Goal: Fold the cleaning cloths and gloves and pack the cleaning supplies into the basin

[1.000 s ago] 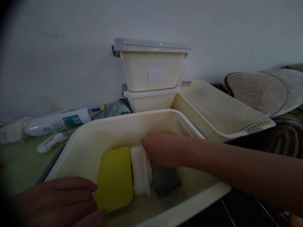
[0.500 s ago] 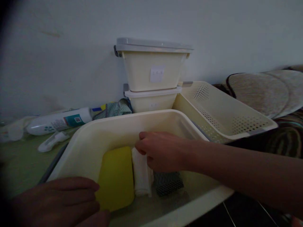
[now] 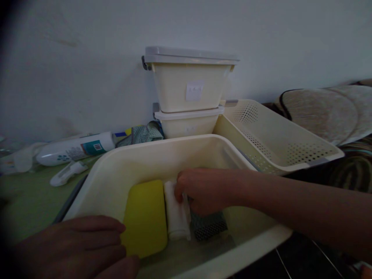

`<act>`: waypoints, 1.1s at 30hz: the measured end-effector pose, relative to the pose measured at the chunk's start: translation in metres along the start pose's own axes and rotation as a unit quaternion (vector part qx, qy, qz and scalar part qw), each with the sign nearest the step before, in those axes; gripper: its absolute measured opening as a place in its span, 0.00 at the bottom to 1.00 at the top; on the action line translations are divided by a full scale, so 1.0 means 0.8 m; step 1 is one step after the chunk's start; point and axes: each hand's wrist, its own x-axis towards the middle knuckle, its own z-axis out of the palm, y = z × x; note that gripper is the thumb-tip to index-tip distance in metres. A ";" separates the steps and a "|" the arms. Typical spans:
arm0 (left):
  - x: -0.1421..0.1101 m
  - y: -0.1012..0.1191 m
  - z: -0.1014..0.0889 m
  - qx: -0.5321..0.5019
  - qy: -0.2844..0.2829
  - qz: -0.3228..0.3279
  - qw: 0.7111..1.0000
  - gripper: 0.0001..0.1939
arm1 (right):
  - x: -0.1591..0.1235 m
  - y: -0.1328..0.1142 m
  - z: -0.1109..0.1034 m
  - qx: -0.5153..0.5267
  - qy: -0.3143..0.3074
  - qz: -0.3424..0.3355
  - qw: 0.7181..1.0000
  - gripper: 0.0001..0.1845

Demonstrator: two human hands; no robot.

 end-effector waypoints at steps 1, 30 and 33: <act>0.000 0.000 0.000 -0.001 -0.002 0.004 1.000 0.11 | 0.001 0.000 -0.001 -0.006 -0.001 0.005 1.000 0.20; -0.001 0.000 0.002 -0.002 0.030 -0.009 1.000 0.13 | -0.005 0.007 0.000 -0.077 -0.139 0.156 0.975 0.42; -0.003 0.002 0.003 -0.005 0.032 -0.017 0.999 0.14 | -0.006 0.009 0.002 -0.081 -0.120 0.146 0.979 0.44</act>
